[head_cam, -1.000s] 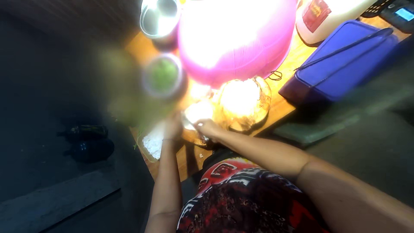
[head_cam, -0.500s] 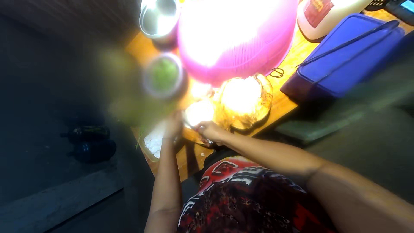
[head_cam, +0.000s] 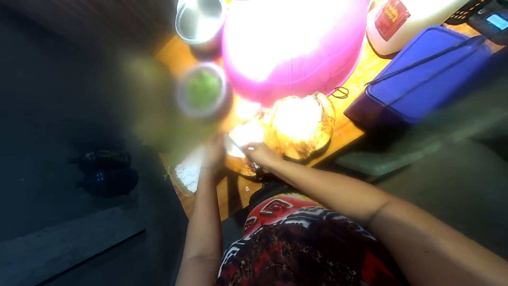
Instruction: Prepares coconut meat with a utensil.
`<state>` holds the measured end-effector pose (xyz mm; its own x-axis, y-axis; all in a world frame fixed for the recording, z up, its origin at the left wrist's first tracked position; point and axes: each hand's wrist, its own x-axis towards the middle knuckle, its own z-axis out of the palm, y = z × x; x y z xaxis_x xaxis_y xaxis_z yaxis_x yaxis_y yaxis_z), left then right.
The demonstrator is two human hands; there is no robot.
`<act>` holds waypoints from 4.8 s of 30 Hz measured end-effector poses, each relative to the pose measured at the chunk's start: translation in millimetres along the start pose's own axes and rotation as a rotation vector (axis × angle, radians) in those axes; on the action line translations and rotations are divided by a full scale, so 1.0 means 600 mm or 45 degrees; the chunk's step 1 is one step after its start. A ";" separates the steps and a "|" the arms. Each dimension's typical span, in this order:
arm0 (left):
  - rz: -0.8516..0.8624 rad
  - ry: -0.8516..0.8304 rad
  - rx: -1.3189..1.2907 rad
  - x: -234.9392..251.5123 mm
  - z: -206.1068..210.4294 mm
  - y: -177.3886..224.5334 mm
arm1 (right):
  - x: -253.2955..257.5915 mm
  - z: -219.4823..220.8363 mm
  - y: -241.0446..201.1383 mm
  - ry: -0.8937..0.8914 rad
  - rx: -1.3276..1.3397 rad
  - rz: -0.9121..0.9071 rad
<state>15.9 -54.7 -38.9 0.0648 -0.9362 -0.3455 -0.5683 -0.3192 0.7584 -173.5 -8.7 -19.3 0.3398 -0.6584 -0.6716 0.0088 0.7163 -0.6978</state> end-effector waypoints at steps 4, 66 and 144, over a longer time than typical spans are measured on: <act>-0.008 0.019 -0.021 -0.006 0.003 0.005 | -0.012 0.022 0.006 -0.059 -0.092 -0.052; 0.075 0.064 -0.008 -0.016 0.007 0.005 | -0.008 0.021 0.018 0.171 -0.152 -0.092; 0.003 0.050 -0.078 -0.005 0.004 -0.006 | -0.006 0.001 0.010 0.015 -0.131 -0.123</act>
<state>15.8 -50.2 -42.2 0.0960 -0.9417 -0.3224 -0.5170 -0.3240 0.7923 -174.2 -1.8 -21.0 0.3312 -0.7262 -0.6024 -0.0557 0.6223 -0.7808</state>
